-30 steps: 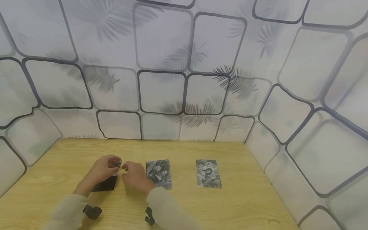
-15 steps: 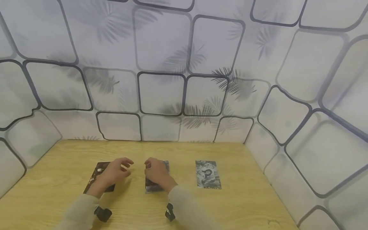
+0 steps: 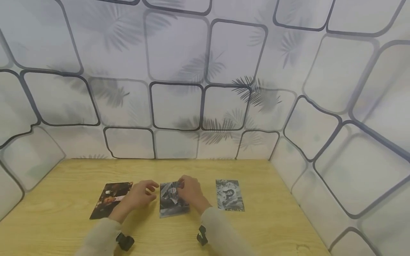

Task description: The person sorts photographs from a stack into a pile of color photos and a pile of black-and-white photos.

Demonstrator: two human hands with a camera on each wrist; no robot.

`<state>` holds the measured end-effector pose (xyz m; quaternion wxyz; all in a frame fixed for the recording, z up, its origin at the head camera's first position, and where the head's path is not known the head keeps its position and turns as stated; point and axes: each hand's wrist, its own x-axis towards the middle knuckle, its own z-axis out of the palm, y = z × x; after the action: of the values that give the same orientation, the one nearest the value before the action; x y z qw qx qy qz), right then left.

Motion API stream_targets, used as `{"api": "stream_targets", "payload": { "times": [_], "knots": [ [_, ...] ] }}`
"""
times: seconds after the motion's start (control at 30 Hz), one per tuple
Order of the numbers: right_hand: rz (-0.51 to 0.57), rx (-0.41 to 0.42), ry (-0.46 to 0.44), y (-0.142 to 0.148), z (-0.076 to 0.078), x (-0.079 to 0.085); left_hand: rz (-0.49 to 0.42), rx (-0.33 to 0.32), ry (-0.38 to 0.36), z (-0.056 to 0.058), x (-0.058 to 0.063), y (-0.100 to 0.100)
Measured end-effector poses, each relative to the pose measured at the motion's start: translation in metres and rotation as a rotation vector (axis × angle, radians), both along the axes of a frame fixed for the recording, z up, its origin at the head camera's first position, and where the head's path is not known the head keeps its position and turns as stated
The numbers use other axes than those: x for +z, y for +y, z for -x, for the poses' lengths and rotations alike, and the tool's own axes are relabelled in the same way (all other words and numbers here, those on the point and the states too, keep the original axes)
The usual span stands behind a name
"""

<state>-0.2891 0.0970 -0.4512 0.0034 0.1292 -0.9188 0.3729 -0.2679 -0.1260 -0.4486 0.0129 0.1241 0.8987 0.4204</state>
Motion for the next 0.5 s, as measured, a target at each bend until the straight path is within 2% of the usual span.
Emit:
{"api": "stream_targets", "payload": {
  "times": [0.5],
  "knots": [
    [-0.098,-0.076,-0.033,0.007,0.002,-0.003,0.038,0.019,0.003,0.003,-0.002,0.014]
  ]
}}
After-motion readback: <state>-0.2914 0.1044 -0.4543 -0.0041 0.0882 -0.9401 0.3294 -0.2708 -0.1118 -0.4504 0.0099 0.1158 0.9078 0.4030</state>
